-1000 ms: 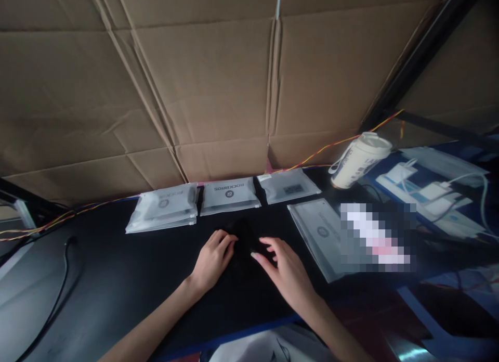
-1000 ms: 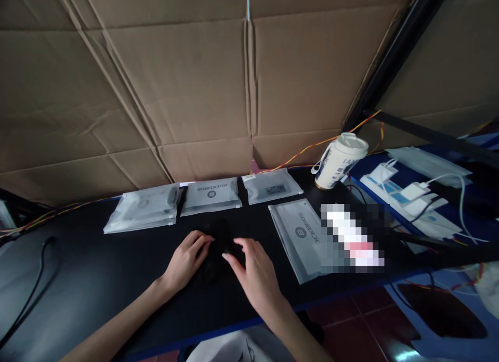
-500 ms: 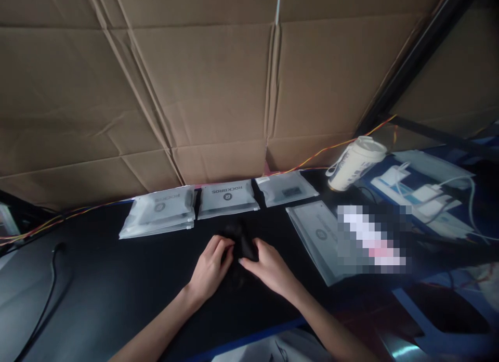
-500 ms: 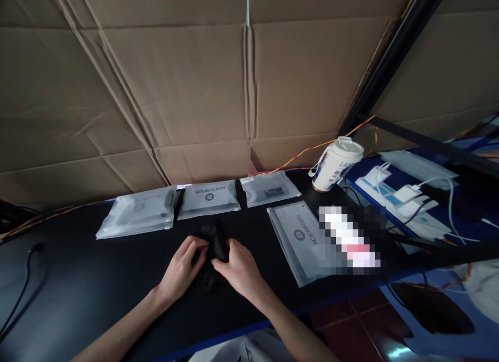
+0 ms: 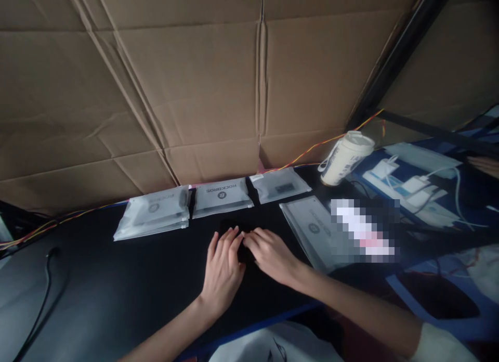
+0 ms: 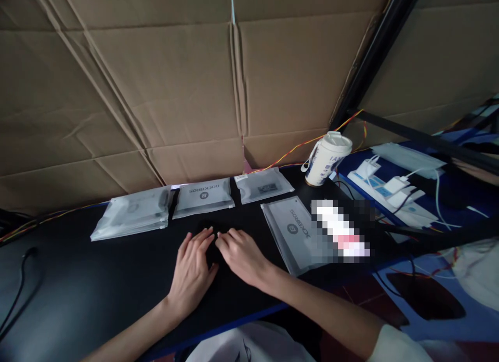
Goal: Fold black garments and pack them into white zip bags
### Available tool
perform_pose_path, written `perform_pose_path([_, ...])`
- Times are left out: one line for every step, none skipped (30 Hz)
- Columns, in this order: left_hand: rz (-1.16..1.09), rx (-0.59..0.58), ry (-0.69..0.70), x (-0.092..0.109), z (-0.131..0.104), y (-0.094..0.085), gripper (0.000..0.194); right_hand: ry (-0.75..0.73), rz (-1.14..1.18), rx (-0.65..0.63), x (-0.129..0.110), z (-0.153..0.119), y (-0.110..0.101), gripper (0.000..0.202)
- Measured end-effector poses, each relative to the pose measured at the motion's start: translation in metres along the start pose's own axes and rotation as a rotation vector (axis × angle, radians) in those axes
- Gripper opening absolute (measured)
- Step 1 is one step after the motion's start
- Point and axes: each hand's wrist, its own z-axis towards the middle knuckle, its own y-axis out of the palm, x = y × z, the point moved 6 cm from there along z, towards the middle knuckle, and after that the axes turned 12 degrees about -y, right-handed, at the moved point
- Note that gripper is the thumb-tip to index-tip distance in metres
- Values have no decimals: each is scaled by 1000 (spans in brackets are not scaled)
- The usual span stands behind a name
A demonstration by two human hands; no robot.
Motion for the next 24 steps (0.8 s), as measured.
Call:
perform_pose_path([24,-67,26,6,-1,8,40,-5,10,4,-9,-5,5,26])
perform_pose_path([49,-124,49,10,-2,15,40,0,30,19,-16,-10,6,26])
perform_pose_path([78,-169,73,13,-3,21,40,11,68,43,-21,-16,5,27])
perform_pose_path([108,-208,99,14,-5,27,41,25,128,71,-22,-23,1,27])
perform_pose_path([135,-241,125,15,-6,32,43,46,213,95,-20,-31,-4,28])
perform_pose_path([155,-267,150,16,-8,36,45,77,309,116,-15,-39,-10,27])
perform_pose_path([167,-284,172,16,-10,38,48,122,395,143,-6,-48,-16,24])
perform_pose_path([171,-294,188,15,-12,40,51,187,447,170,5,-58,-22,21])
perform_pose_path([165,-302,196,15,-13,42,56,272,433,220,19,-69,-28,16])
perform_pose_path([148,-309,193,13,-15,42,61,384,347,278,34,-80,-33,14])
perform_pose_path([117,-322,181,12,-15,42,66,494,228,298,47,-92,-37,16])
perform_pose_path([70,-339,161,11,-15,41,71,595,102,286,58,-102,-37,21])
perform_pose_path([6,-361,132,9,-14,39,74,679,-8,238,65,-109,-35,25])
perform_pose_path([-74,-386,93,7,-12,37,77,733,-87,161,70,-113,-31,27])
perform_pose_path([-169,-411,41,4,-8,34,78,762,-133,80,72,-115,-26,24])
perform_pose_path([-277,-433,-27,1,-4,31,78,768,-152,11,71,-115,-21,19])
perform_pose_path([-393,-451,-116,-4,1,29,75,761,-156,-38,69,-113,-17,14])
perform_pose_path([-519,-464,-243,-11,5,27,69,747,-154,-69,65,-110,-14,13])
perform_pose_path([-638,-469,-389,-19,9,27,60,733,-151,-86,61,-107,-12,16])
perform_pose_path([-734,-470,-528,-27,11,28,49,722,-148,-93,57,-103,-11,20])
perform_pose_path([-816,-467,-658,-33,12,30,39,714,-144,-96,53,-100,-10,23])
perform_pose_path([-896,-450,-779,-37,12,32,35,705,-138,-99,50,-97,-8,27])
perform_pose_path([-974,-415,-881,-40,12,34,36,692,-128,-100,46,-94,-7,30])
perform_pose_path([-1044,-359,-957,-42,11,34,39,675,-111,-99,43,-91,-6,32])
